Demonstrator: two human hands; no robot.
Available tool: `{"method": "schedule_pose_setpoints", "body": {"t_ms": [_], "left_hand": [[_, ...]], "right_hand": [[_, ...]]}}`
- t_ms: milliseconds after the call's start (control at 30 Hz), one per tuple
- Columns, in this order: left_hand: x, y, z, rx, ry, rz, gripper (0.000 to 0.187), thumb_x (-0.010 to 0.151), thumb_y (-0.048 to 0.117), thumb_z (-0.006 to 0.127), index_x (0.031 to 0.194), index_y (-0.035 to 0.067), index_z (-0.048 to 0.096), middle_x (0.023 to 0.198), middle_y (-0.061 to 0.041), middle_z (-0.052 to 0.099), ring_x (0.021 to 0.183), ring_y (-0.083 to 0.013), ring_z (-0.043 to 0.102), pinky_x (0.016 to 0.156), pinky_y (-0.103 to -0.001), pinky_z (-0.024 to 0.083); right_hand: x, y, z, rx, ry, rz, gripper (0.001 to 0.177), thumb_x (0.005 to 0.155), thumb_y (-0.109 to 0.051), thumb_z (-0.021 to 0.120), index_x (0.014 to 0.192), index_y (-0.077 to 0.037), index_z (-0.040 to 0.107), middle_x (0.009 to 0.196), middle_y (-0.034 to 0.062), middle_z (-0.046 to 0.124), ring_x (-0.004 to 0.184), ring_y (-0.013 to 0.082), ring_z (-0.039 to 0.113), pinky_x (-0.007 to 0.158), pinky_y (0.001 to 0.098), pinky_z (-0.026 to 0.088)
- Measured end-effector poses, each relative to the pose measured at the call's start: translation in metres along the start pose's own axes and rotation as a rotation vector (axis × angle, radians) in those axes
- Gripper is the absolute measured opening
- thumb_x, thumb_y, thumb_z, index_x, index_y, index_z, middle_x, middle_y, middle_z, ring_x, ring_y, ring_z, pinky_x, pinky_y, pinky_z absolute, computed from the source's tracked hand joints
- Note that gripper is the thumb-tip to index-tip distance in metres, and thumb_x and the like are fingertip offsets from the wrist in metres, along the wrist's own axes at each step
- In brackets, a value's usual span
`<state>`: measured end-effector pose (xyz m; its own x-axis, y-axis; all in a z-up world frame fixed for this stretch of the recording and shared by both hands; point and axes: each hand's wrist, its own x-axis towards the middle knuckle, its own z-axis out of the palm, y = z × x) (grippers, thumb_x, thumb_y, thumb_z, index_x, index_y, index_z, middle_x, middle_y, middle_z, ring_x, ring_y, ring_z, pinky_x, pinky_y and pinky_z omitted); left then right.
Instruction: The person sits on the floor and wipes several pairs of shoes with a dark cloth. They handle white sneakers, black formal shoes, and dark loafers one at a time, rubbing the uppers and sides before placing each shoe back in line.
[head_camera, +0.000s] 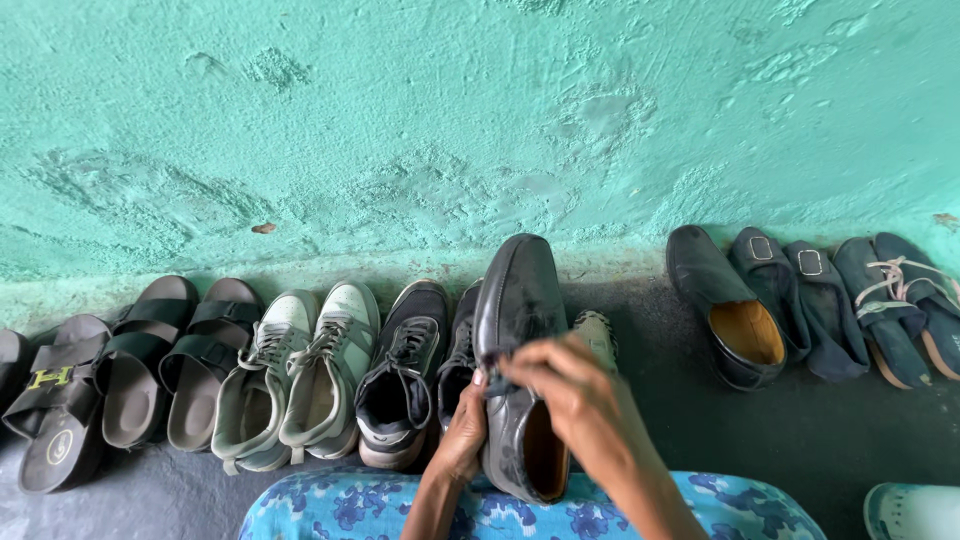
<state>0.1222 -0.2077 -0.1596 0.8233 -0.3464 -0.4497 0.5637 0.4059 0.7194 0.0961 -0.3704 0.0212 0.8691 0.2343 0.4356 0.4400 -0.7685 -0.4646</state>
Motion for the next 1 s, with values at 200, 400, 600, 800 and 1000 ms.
{"method": "schedule_pose_setpoints", "body": {"t_ms": [200,400,600,800,1000], "left_hand": [[-0.009,0.002,0.008,0.129,-0.156,0.057,0.073,0.099,0.062,0.043,0.138,0.002,0.057,0.124,-0.012,0.069,0.11,-0.0157,0.065,0.097,-0.031,0.054],[-0.004,-0.001,-0.005,-0.024,-0.033,0.061,0.068,0.093,0.06,0.046,0.146,0.017,0.045,0.131,-0.003,0.064,0.118,-0.0104,0.06,0.102,-0.03,0.051],[-0.002,-0.004,-0.005,0.11,0.01,-0.008,0.061,0.098,0.057,0.042,0.139,0.013,0.052,0.128,-0.001,0.066,0.117,-0.0101,0.061,0.103,-0.028,0.05],[0.001,-0.008,-0.012,0.215,-0.178,0.337,0.06,0.11,0.055,0.045,0.116,-0.002,0.064,0.108,-0.008,0.065,0.104,-0.0127,0.058,0.094,-0.028,0.049],[-0.003,-0.009,-0.006,0.207,-0.13,0.164,0.06,0.105,0.056,0.05,0.113,-0.001,0.065,0.1,-0.005,0.064,0.096,-0.0119,0.055,0.086,-0.027,0.048]], "right_hand": [[0.054,0.025,-0.018,-0.15,0.237,0.066,0.056,0.079,0.018,0.064,0.123,-0.014,0.078,0.117,0.007,0.07,0.096,0.0219,0.066,0.072,0.0272,0.06],[0.022,-0.007,0.001,-0.004,-0.01,-0.2,0.055,0.073,0.017,0.061,0.114,-0.017,0.075,0.12,0.0019,0.07,0.117,0.0218,0.067,0.096,0.0315,0.062],[0.062,0.03,-0.012,-0.154,0.306,0.018,0.044,0.085,0.011,0.07,0.122,-0.012,0.077,0.12,0.0037,0.072,0.112,0.0228,0.065,0.093,0.033,0.059],[0.023,-0.023,0.01,-0.056,0.12,-0.169,0.039,0.075,-0.006,0.078,0.113,-0.008,0.075,0.118,0.0097,0.072,0.114,0.0271,0.066,0.089,0.0384,0.061],[0.071,0.043,-0.002,-0.077,0.358,0.058,0.021,0.086,-0.006,0.084,0.105,-0.013,0.078,0.115,0.0068,0.074,0.105,0.0231,0.067,0.084,0.0336,0.061]]}}
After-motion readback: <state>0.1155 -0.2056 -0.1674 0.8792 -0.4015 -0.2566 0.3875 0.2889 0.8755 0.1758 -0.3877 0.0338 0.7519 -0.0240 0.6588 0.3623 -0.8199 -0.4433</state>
